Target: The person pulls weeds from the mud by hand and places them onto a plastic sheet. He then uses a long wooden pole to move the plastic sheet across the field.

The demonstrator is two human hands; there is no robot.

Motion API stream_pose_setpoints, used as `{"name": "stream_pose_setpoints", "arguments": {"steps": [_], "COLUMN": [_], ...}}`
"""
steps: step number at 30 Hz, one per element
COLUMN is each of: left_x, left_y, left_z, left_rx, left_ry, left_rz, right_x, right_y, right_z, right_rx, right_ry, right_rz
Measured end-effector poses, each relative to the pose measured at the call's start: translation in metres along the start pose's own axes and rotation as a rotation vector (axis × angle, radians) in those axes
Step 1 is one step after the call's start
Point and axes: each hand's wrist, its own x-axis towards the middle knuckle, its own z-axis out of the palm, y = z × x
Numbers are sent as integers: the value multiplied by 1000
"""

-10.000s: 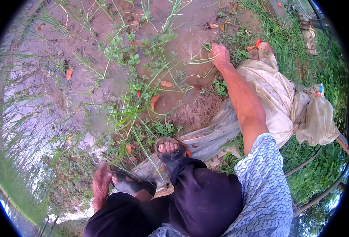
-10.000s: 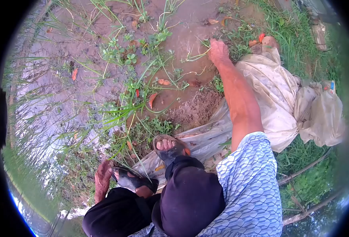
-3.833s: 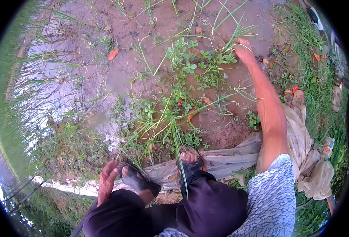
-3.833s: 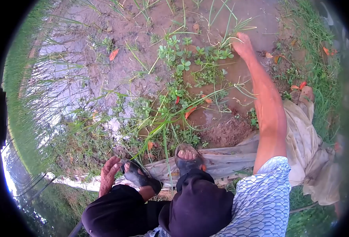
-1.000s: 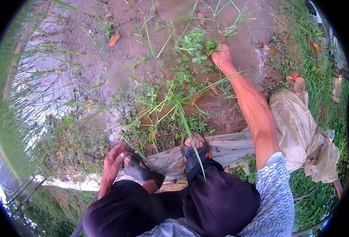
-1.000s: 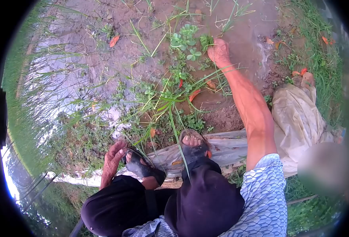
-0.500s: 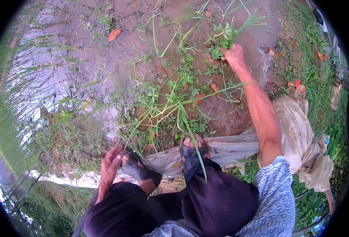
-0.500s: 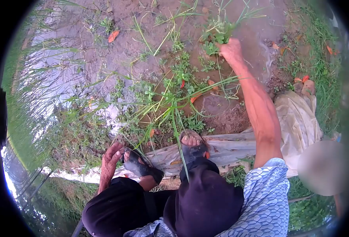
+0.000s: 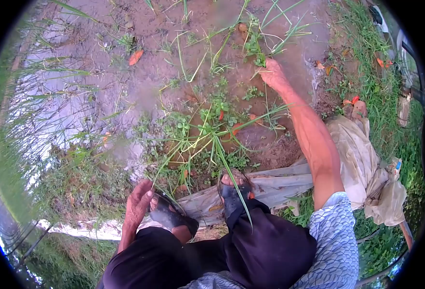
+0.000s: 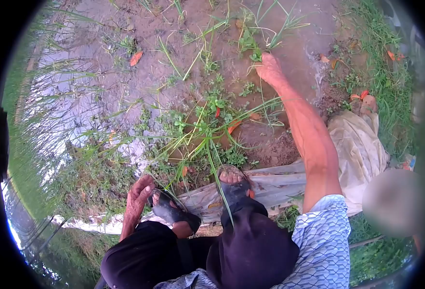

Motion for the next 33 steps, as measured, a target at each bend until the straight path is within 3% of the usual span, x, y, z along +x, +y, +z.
{"name": "stream_pose_setpoints", "arguments": {"steps": [3,5,7,8,10,11,14,15,16,17,18,19,23,26,29,33], "left_x": [8,6,14,17,15,17,20,20,18,16,9,4,-10,-16,-14,-13], "left_y": [10,29,19,17,18,17,6,8,11,15,23,24,20,-1,-14,1], "left_z": [2,9,7,7,7,7,6,8,11,13,14,11,2,0,5,8], "left_rx": [44,-8,44,54,88,74,68,75,82,83,70,87,36,-37,8,15], "left_ry": [-30,-60,-74,-84,-109,-108,-143,-157,-165,-165,-155,-126,-13,37,-29,-32], "left_rz": [17,-40,50,74,89,102,107,107,106,105,93,118,129,92,79,67], "right_x": [-19,-45,-67,-77,-105,-125,-128,-112,-99,-85,-67,-55,-49,-66,-68,-62], "right_y": [-14,-29,-20,7,111,64,92,62,21,-8,-2,-11,5,-14,8,2], "right_z": [-42,-107,-185,-227,-331,-355,-331,-292,-254,-218,-187,-154,-73,-36,-14,-30], "right_rx": [-48,-279,-413,-487,-619,-553,-618,-11,232,270,236,98,-451,-845,-926,-829], "right_ry": [-50,118,222,397,826,732,682,504,303,113,-73,-164,-408,-415,-333,-405], "right_rz": [-127,-535,-641,-509,331,807,243,350,300,238,138,179,-388,-145,-279,-283]}}
